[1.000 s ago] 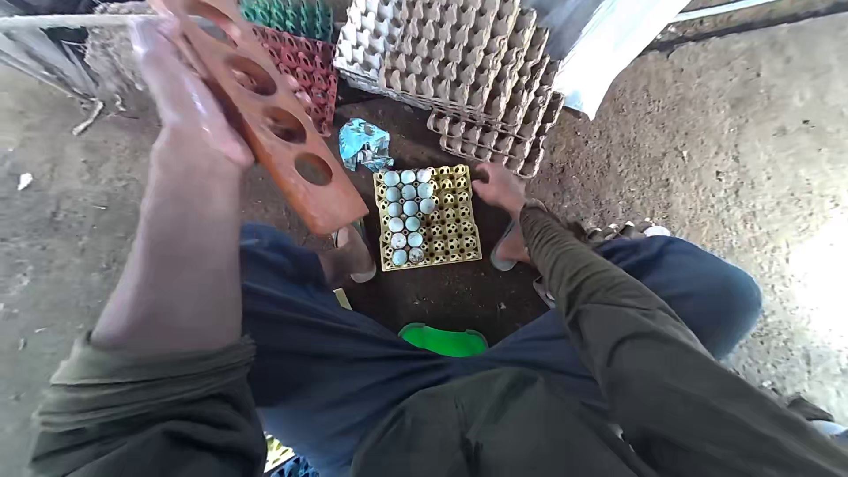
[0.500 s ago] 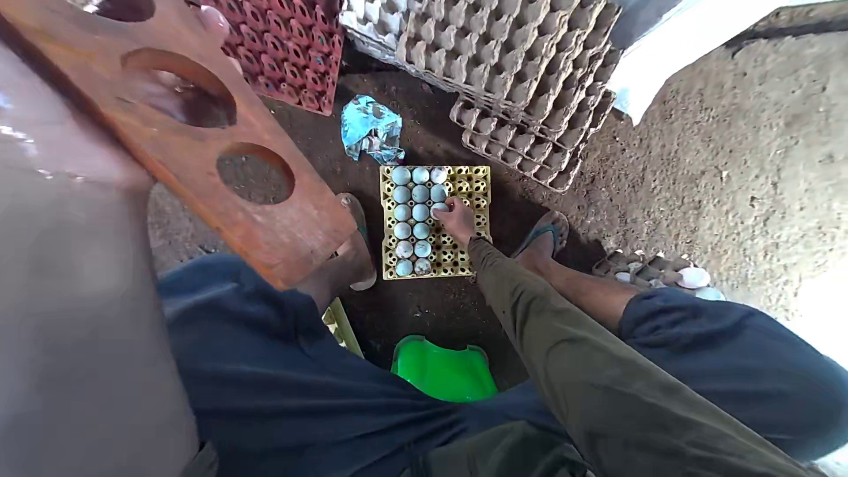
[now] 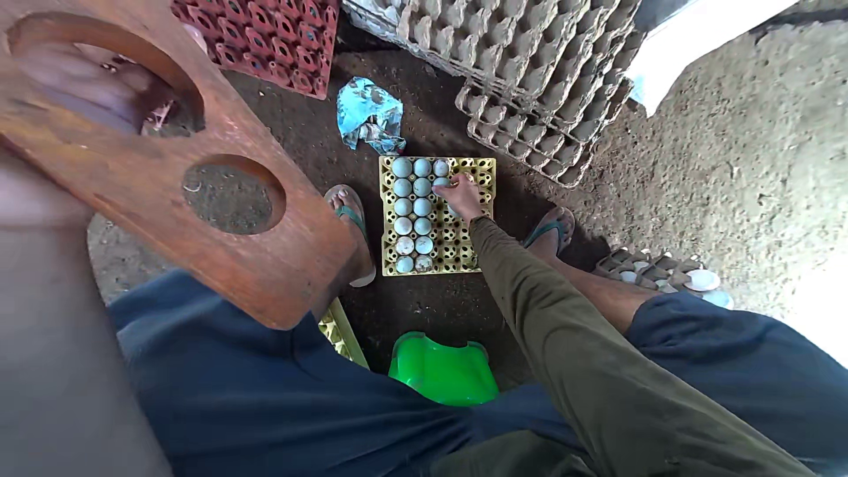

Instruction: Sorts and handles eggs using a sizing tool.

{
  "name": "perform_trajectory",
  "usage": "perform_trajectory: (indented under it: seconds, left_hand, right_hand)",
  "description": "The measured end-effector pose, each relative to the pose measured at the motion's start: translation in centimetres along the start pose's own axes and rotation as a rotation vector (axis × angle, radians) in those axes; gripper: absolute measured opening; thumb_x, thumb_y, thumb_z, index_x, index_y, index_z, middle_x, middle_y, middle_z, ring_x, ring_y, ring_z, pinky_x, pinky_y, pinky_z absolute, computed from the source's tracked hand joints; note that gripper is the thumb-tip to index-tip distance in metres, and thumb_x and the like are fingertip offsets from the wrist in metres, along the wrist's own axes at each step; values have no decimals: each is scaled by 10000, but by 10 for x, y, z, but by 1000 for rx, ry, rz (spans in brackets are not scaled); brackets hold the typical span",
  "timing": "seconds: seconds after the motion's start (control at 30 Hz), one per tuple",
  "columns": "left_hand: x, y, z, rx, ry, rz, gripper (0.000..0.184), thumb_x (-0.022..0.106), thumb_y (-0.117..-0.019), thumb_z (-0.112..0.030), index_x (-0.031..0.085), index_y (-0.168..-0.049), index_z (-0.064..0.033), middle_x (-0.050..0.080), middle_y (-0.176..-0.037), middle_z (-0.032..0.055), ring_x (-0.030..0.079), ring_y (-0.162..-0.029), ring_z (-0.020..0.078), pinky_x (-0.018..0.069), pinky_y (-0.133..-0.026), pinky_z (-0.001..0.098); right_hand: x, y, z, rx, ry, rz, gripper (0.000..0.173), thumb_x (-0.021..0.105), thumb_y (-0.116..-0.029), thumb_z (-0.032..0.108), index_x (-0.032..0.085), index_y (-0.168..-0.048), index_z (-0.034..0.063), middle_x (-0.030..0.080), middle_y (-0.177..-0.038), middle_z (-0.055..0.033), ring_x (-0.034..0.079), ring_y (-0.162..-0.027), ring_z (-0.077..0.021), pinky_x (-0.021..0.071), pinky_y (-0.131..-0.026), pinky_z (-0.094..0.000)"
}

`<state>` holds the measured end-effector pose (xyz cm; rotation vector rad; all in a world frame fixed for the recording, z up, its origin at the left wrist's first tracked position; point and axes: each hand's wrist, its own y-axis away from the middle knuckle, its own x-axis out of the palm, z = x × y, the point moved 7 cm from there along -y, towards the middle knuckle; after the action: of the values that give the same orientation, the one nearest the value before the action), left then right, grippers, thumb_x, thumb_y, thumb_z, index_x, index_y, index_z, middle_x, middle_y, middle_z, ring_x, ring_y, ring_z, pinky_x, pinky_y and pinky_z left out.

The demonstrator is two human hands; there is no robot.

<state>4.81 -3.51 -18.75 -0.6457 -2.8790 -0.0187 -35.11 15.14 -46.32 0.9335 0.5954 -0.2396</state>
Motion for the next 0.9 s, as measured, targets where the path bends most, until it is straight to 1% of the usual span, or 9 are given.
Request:
perform_trajectory:
  seconds: [0.1, 0.17, 0.23, 0.37, 0.43, 0.57, 0.7, 0.77, 0.9]
  left_hand:
    - [10, -1, -8, 58, -56, 42, 279, 374, -1039, -323, 579, -1071, -138, 642, -1024, -11, 613, -1063, 132, 474, -1009, 344]
    - [17, 0, -14, 46, -75, -42, 255, 360, -1030, -277, 587, -998, -165, 665, -949, -37, 645, -1005, 102, 503, -969, 309]
    - [9, -1, -9, 75, -35, 63, 299, 359, -1048, -329, 570, -1103, -125, 650, -1071, 11, 617, -1111, 152, 474, -1040, 354]
    - [14, 2, -10, 12, 7, -77, 300, 288, -1068, -244, 559, -1075, -117, 625, -982, -8, 615, -997, 88, 485, -933, 245]
    - [40, 1, -29, -53, -123, -141, 318, 211, -1062, -171, 525, -1092, -130, 643, -996, -40, 626, -967, 8, 493, -861, 137]
    - [86, -6, -61, -43, 133, -169, 382, 260, -1093, -355, 572, -1187, -155, 684, -1198, 38, 678, -1079, 155, 589, -859, 261]
    - [93, -10, -71, -76, 256, -291, 530, 109, -1096, -449, 545, -1204, -169, 666, -1188, 104, 694, -1039, 268, 632, -754, 381]
    - [95, -11, -74, -95, 299, -349, 588, 91, -1081, -530, 564, -1134, -185, 679, -1109, 102, 701, -927, 256, 619, -681, 377]
    - [94, -13, -72, -75, 373, -267, 663, 40, -1055, -569, 569, -1117, -174, 679, -1086, 116, 692, -904, 243, 608, -679, 363]
  right_hand:
    - [4, -3, 0, 33, -40, -6, 699, 790, -870, 442, 529, -1420, 98, 666, -1229, -236, 637, -1132, -431, 500, -929, -641]
    - [3, 1, -9, 60, -355, 7, 615, 728, -928, 362, 499, -1431, 94, 666, -1180, -204, 684, -968, -330, 578, -817, -524]
    - [1, 14, -11, 103, -801, 115, 444, 554, -1039, 366, 465, -1412, 141, 648, -1063, -135, 652, -736, -229, 578, -644, -388]
    - [-21, 76, 12, 82, -1111, 341, 461, 434, -1036, 558, 594, -1263, 190, 729, -1021, -60, 655, -645, -121, 546, -562, -242]
    - [-35, 99, 36, 32, -1167, 378, 471, 417, -1040, 552, 611, -1214, 159, 729, -972, -76, 652, -624, -120, 537, -530, -230]
    - [-64, 141, 83, -198, -1212, 459, 352, 382, -1071, 424, 537, -1180, 127, 720, -961, -111, 662, -607, -139, 558, -521, -246]
    - [-86, 181, 115, -389, -1269, 494, 274, 512, -1018, 388, 508, -1098, 126, 706, -938, -150, 663, -602, -171, 563, -528, -268]
    - [-92, 195, 122, -458, -1282, 525, 253, 560, -999, 372, 513, -1080, 138, 708, -933, -152, 676, -613, -182, 576, -546, -277]
    - [-95, 215, 130, -541, -1313, 603, 266, 638, -965, 384, 537, -1061, 157, 711, -927, -152, 690, -629, -191, 584, -560, -283]
